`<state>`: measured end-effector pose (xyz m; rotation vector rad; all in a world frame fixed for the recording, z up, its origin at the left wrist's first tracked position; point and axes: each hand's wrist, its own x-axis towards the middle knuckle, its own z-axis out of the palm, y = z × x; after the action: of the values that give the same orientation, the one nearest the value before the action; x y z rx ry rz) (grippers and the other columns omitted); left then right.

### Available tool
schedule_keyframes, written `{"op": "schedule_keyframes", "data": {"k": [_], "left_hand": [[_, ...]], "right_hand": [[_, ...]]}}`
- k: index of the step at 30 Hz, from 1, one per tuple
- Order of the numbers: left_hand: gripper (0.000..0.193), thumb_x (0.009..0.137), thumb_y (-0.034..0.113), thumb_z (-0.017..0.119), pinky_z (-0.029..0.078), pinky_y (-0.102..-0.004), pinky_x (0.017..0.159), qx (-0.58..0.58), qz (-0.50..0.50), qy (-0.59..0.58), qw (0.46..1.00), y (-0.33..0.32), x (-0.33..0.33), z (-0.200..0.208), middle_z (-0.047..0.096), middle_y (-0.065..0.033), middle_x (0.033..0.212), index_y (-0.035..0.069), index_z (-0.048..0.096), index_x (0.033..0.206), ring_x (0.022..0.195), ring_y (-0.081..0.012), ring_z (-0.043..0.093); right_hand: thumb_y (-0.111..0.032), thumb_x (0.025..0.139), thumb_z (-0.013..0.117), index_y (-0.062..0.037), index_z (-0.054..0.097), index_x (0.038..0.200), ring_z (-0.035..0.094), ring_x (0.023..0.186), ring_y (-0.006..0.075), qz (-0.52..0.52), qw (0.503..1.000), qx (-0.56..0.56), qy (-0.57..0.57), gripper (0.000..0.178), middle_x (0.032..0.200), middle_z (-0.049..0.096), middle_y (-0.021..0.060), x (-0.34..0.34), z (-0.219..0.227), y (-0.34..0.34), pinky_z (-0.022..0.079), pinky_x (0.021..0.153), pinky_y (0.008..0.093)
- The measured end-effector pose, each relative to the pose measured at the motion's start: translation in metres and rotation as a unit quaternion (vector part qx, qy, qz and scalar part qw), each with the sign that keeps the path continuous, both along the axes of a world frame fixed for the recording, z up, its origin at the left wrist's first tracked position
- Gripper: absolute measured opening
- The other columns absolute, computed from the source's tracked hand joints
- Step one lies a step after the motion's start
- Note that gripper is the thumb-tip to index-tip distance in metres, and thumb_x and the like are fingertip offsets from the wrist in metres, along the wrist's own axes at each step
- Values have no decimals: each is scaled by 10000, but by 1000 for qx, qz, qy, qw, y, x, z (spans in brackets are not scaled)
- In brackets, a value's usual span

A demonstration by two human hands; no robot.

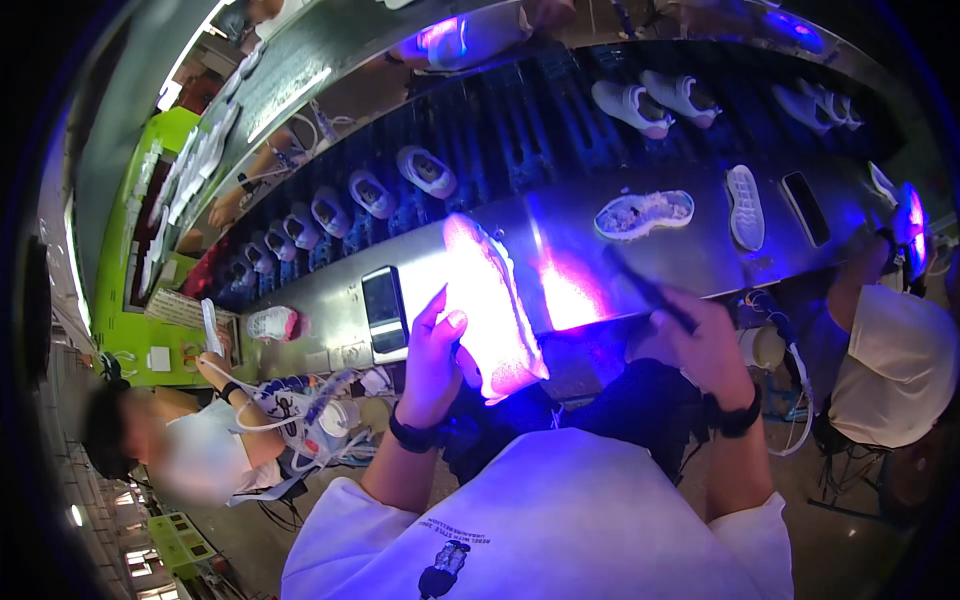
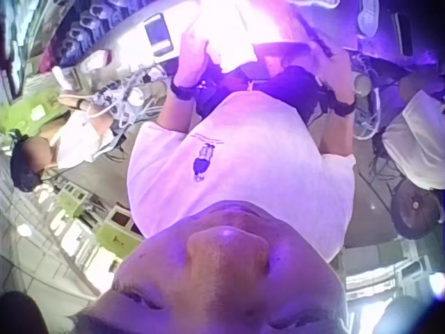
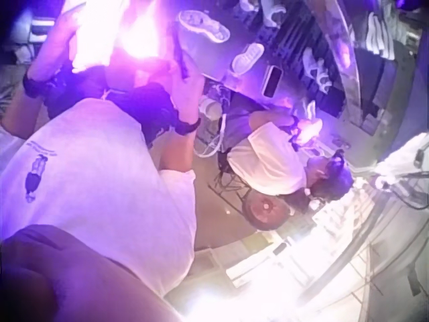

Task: Assemble and inspect shoe components on a factory production line.

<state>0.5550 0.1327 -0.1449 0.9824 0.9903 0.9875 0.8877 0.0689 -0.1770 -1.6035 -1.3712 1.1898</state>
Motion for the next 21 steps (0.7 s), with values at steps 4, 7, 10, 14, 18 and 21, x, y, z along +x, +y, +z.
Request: {"op": "schedule_keyframes", "data": {"k": [4,7,10,14,18,21], "left_hand": [[429,1011,351,524,418,-204,460,-102,60,-21,993,13,11,-33,579,21,621,-4,601,1239,476,-40,523],[344,1026,349,527,417,-235,475,-132,50,16,990,38,15,-44,534,16,581,27,623,1101,488,-83,516],[344,1021,339,568,487,-264,532,-96,-38,118,988,85,19,-38,580,-19,670,19,632,1129,560,-106,570],[551,978,479,589,533,-353,603,121,-26,397,909,178,30,-70,706,-150,815,-37,656,1158,680,-219,699],[627,930,573,569,565,-457,785,176,-60,609,771,285,59,-90,723,-246,973,-16,701,1099,912,-372,725],[568,920,570,555,560,-469,898,175,-87,723,663,329,84,-104,728,-205,1097,49,750,1032,1032,-396,699]], "right_hand": [[-33,936,638,0,613,1339,584,681,84,-69,996,56,28,405,886,674,40,22,-52,49,477,600,247],[-20,947,622,-40,596,1374,483,555,17,-140,969,-27,199,428,781,594,-25,21,-84,67,358,453,206],[-3,952,578,-42,561,1416,433,498,16,-142,967,-8,211,466,750,574,-38,29,-108,68,337,430,197],[2,962,579,-58,585,1392,460,513,23,-155,963,13,221,435,723,569,-44,28,-103,63,362,451,209],[7,960,579,-62,583,1399,460,517,18,-159,965,14,207,444,723,576,-40,33,-112,60,373,457,205],[3,944,611,-46,593,1384,529,617,27,-160,971,25,179,444,789,627,-15,34,-121,57,443,545,213]]}}
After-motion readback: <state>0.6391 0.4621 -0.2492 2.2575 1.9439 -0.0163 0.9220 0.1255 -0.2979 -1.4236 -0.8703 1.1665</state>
